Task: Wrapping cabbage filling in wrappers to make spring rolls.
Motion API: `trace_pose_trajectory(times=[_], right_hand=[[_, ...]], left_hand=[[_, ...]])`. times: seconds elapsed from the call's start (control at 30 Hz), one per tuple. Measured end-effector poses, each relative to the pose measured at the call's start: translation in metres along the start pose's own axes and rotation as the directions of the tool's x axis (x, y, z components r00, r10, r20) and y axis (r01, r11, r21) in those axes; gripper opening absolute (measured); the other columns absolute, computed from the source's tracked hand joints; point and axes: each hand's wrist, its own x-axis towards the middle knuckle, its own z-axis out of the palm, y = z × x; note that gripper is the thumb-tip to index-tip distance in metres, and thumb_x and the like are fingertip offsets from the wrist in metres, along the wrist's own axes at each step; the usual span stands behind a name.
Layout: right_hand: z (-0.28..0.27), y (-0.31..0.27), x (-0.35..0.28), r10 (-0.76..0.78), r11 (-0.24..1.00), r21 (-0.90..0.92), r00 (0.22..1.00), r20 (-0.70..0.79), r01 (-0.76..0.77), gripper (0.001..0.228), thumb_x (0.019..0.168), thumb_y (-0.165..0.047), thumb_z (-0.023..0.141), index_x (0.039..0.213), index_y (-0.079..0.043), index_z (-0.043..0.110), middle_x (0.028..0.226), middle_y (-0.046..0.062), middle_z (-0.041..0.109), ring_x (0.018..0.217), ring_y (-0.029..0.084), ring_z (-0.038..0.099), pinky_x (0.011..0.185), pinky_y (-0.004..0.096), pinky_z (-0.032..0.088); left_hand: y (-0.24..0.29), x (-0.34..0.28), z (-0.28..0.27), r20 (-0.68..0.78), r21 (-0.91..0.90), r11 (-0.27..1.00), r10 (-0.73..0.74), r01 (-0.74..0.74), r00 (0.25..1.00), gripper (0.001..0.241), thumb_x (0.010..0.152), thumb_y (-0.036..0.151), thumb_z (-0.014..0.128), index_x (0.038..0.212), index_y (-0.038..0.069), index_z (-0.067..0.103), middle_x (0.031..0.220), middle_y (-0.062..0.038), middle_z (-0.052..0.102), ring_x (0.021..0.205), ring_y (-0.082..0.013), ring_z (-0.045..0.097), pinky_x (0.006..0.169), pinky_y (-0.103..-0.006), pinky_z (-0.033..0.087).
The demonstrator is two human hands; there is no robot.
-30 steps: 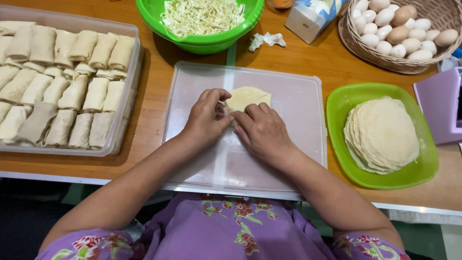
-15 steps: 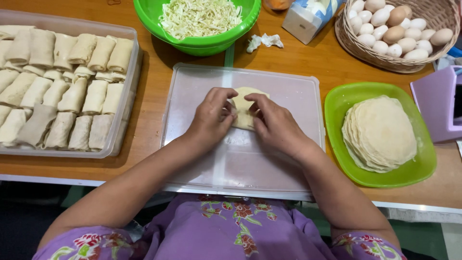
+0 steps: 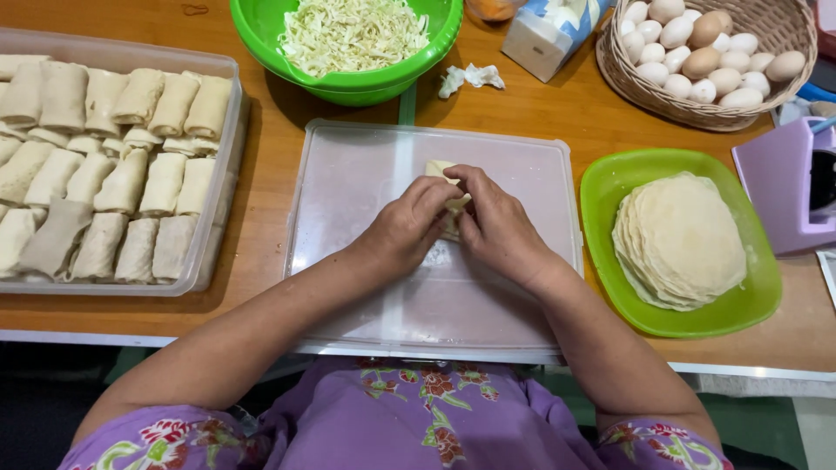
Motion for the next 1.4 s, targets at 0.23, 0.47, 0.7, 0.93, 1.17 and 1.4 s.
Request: trace_pose_trajectory(times=[0.23, 0.47, 0.7, 0.93, 1.17, 1.4], right_hand=[[-0.002, 0.000, 0.001, -0.079, 0.997, -0.012, 0.996, -0.038, 0.078, 0.052, 0.083, 0.008, 0.061, 0.133, -0.005, 0.054, 0.126, 0.023, 0.064, 0.109, 0.041, 0.067, 0.093, 0.045, 0.056], [0.004, 0.006, 0.002, -0.007, 0.998, 0.066, 1.000, -0.007, 0.007, 0.050, 0.086, 0.007, 0.061, 0.134, -0.007, 0.056, 0.122, 0.018, 0.068, 0.106, 0.035, 0.071, 0.089, 0.040, 0.058], [0.016, 0.018, 0.009, 0.191, 0.979, 0.097, 0.977, -0.098, -0.181, 0.035, 0.092, -0.002, 0.066, 0.126, -0.004, 0.056, 0.099, 0.015, 0.072, 0.086, 0.027, 0.073, 0.075, 0.036, 0.059], [0.024, 0.028, 0.012, 0.250, 0.962, 0.140, 0.964, -0.094, -0.236, 0.041, 0.087, -0.001, 0.067, 0.126, -0.004, 0.055, 0.088, 0.011, 0.072, 0.077, 0.018, 0.072, 0.070, 0.033, 0.059], [0.024, 0.022, 0.012, 0.277, 0.956, 0.130, 0.955, -0.110, -0.263, 0.037, 0.089, -0.004, 0.069, 0.124, -0.004, 0.056, 0.078, 0.008, 0.069, 0.068, 0.016, 0.068, 0.066, 0.031, 0.056], [0.023, 0.022, 0.011, 0.358, 0.918, 0.212, 0.931, -0.070, -0.336, 0.033, 0.092, -0.005, 0.066, 0.123, -0.003, 0.056, 0.078, 0.001, 0.062, 0.068, 0.007, 0.058, 0.063, 0.025, 0.052]], left_hand=[[0.002, 0.000, -0.003, 0.091, -0.074, 0.997, -0.027, 0.034, 0.996, 0.048, 0.091, -0.007, 0.065, 0.135, 0.004, 0.051, 0.125, -0.018, 0.058, 0.107, -0.0366, 0.070, 0.086, -0.0399, 0.060], [-0.007, 0.000, -0.004, 0.130, -0.082, 0.996, 0.054, -0.043, 0.990, 0.050, 0.091, -0.006, 0.067, 0.137, 0.004, 0.049, 0.122, -0.018, 0.059, 0.107, -0.0374, 0.069, 0.089, -0.0399, 0.060], [-0.012, 0.000, -0.003, 0.115, -0.090, 0.995, 0.064, -0.054, 0.991, 0.041, 0.097, -0.008, 0.061, 0.134, 0.006, 0.049, 0.122, -0.018, 0.061, 0.108, -0.0371, 0.069, 0.089, -0.0409, 0.059], [-0.014, 0.004, -0.003, 0.087, -0.089, 0.994, 0.073, -0.065, 0.994, 0.046, 0.094, -0.009, 0.061, 0.136, 0.006, 0.047, 0.120, -0.017, 0.061, 0.107, -0.0355, 0.070, 0.088, -0.0392, 0.060], [-0.022, 0.006, -0.018, 0.046, -0.138, 0.990, 0.034, -0.027, 0.998, 0.050, 0.089, 0.000, 0.070, 0.132, 0.003, 0.044, 0.125, -0.020, 0.052, 0.109, -0.0335, 0.065, 0.091, -0.0371, 0.061], [-0.037, -0.004, -0.024, 0.118, 0.003, 1.000, 0.029, -0.029, 0.993, 0.021, 0.093, 0.007, 0.070, 0.113, 0.001, 0.066, 0.123, -0.017, 0.067, 0.114, -0.0348, 0.065, 0.096, -0.0424, 0.055]])
